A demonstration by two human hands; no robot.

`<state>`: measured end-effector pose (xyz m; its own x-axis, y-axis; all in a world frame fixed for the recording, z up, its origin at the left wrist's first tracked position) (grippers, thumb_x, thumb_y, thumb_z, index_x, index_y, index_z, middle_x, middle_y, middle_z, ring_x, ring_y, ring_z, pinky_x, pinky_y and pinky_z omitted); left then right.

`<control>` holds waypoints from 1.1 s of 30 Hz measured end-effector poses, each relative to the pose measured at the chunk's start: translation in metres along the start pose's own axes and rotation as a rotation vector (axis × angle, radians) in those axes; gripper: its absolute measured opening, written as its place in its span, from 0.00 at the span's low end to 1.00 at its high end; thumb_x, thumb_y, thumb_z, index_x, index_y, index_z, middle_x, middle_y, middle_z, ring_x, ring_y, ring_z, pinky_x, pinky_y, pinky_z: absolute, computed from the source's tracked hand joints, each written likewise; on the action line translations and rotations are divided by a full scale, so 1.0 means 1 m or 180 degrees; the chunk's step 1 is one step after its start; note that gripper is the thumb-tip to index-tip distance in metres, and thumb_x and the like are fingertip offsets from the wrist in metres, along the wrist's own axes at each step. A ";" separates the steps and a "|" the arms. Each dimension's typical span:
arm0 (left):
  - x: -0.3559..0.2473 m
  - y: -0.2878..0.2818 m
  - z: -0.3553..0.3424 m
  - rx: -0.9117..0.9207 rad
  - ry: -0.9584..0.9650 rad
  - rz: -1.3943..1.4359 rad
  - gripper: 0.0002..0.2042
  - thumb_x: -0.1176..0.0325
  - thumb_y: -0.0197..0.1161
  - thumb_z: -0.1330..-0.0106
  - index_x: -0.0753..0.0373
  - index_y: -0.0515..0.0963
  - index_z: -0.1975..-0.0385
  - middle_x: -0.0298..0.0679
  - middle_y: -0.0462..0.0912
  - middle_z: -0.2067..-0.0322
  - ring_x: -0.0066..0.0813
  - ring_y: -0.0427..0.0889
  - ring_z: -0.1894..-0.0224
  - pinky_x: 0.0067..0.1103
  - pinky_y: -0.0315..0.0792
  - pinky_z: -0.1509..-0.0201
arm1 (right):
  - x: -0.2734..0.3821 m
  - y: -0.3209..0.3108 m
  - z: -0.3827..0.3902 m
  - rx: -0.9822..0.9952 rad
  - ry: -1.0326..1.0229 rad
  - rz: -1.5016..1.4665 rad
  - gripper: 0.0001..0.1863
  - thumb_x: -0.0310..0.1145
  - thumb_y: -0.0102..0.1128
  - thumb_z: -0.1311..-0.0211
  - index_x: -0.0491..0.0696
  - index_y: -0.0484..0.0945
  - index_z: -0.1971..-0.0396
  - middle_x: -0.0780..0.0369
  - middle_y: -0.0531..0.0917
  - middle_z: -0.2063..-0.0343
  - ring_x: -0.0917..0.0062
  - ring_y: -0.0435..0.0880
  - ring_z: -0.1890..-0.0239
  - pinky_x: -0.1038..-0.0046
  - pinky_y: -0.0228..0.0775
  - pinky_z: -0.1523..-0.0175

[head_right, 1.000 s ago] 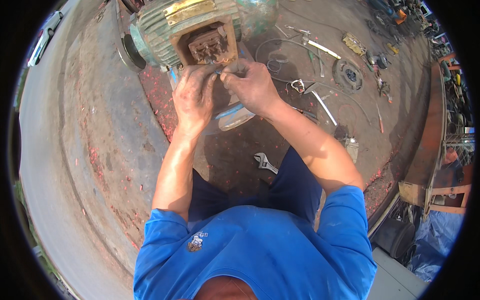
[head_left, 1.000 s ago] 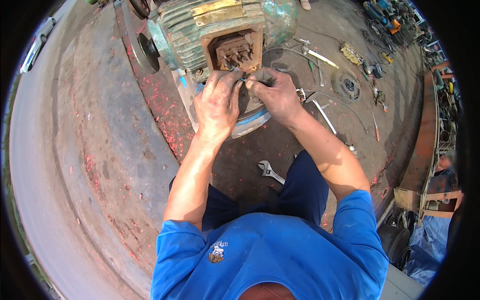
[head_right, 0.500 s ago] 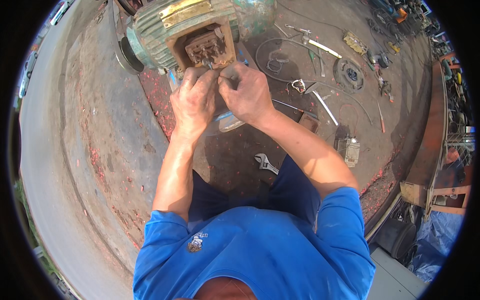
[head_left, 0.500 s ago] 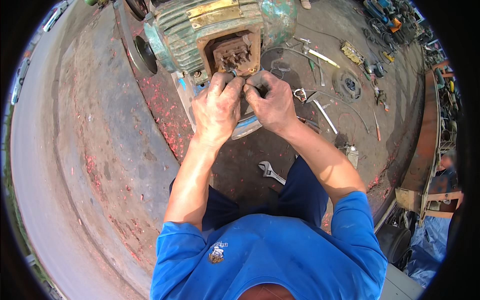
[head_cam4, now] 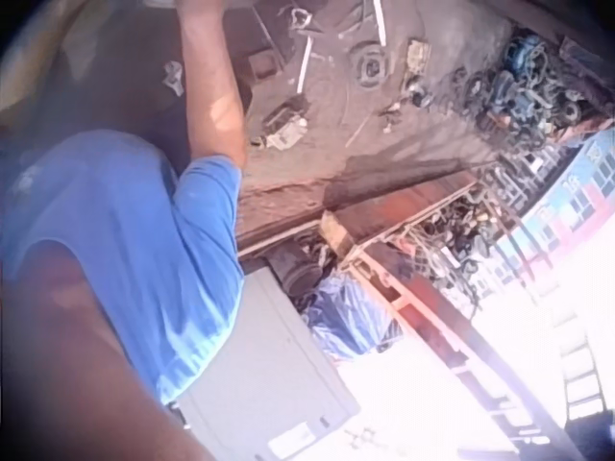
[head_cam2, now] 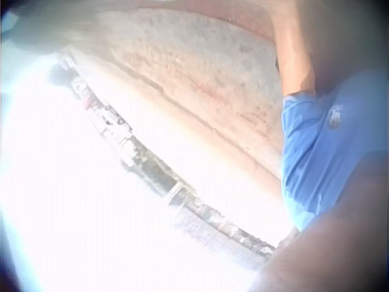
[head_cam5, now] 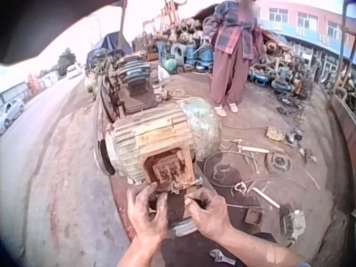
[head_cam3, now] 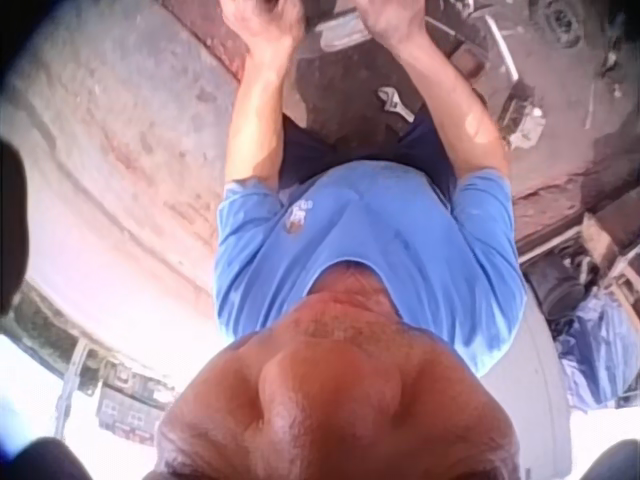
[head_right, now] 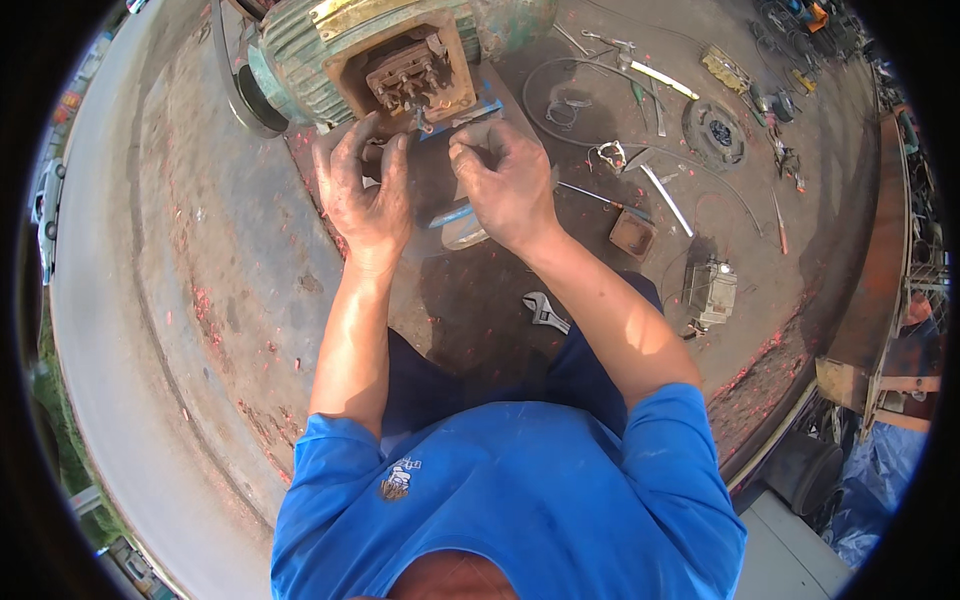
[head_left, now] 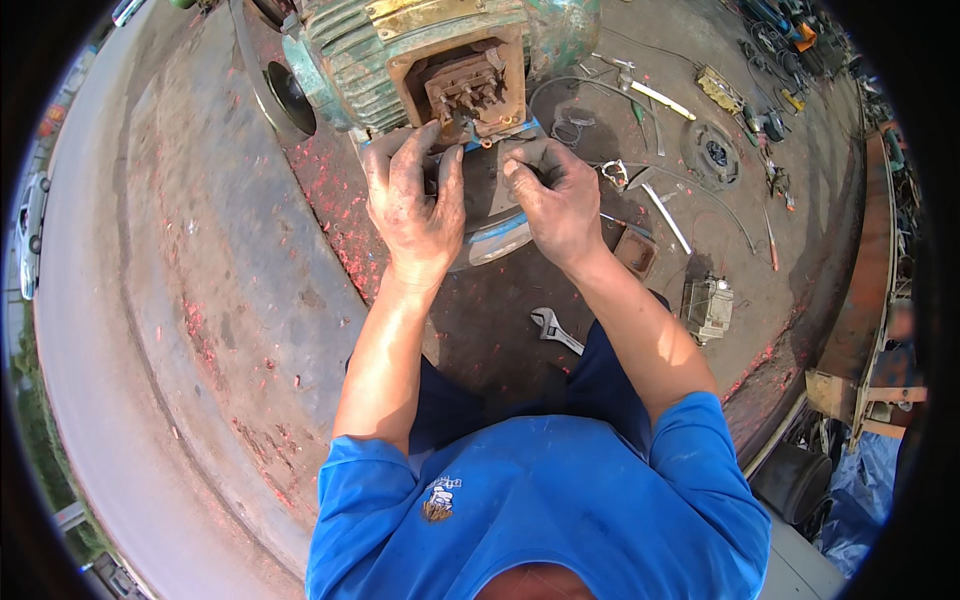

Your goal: The person works on the terminal box of an electric motor, stripping and twisting wires, and using pliers to adjust connections. The person handles multiple wires and tools while kneeling beside the motor in an outdoor workshop area.

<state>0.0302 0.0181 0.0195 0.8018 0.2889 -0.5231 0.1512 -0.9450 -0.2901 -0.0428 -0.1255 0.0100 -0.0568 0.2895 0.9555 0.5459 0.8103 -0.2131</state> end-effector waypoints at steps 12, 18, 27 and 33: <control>-0.004 -0.005 -0.005 0.0081 -0.0179 -0.0200 0.18 0.74 0.73 0.48 0.57 0.83 0.55 0.44 0.72 0.60 0.39 0.74 0.60 0.30 0.72 0.58 | 0.013 0.015 0.013 0.0376 -0.1657 0.0540 0.14 0.21 0.62 0.47 0.40 0.79 0.58 0.55 0.81 0.71 0.62 0.80 0.70 0.68 0.72 0.64; -0.013 0.003 -0.008 0.0041 0.0245 -0.0563 0.14 0.70 0.71 0.44 0.54 0.84 0.57 0.55 0.65 0.40 0.55 0.61 0.38 0.43 0.57 0.36 | 0.020 0.015 0.005 -0.0128 -0.1965 0.0580 0.20 0.21 0.61 0.46 0.40 0.77 0.50 0.52 0.82 0.67 0.57 0.82 0.67 0.66 0.74 0.62; -0.003 0.011 -0.003 0.0454 0.0282 -0.0348 0.13 0.73 0.72 0.49 0.51 0.86 0.63 0.59 0.56 0.33 0.65 0.53 0.31 0.48 0.50 0.29 | 0.003 0.006 -0.010 -0.0118 -0.1700 0.0333 0.21 0.20 0.60 0.46 0.39 0.76 0.49 0.51 0.83 0.62 0.56 0.84 0.64 0.67 0.76 0.59; 0.001 0.011 -0.002 0.0467 0.0384 -0.0498 0.15 0.75 0.71 0.51 0.49 0.87 0.64 0.58 0.56 0.33 0.65 0.54 0.31 0.49 0.53 0.30 | 0.014 0.006 0.007 -0.0150 -0.2114 0.1044 0.23 0.23 0.68 0.53 0.45 0.76 0.52 0.56 0.82 0.61 0.60 0.82 0.61 0.65 0.75 0.58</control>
<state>0.0337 0.0073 0.0176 0.8398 0.4012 -0.3658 0.2004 -0.8553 -0.4779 -0.0466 -0.1130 0.0212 -0.3700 0.7722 0.5166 0.6562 0.6109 -0.4430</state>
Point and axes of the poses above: each hand's wrist, its own z-axis away from the middle knuckle, its own y-axis out of the palm, x = y × z, the point moved 4 cm from there along -z, towards the middle knuckle
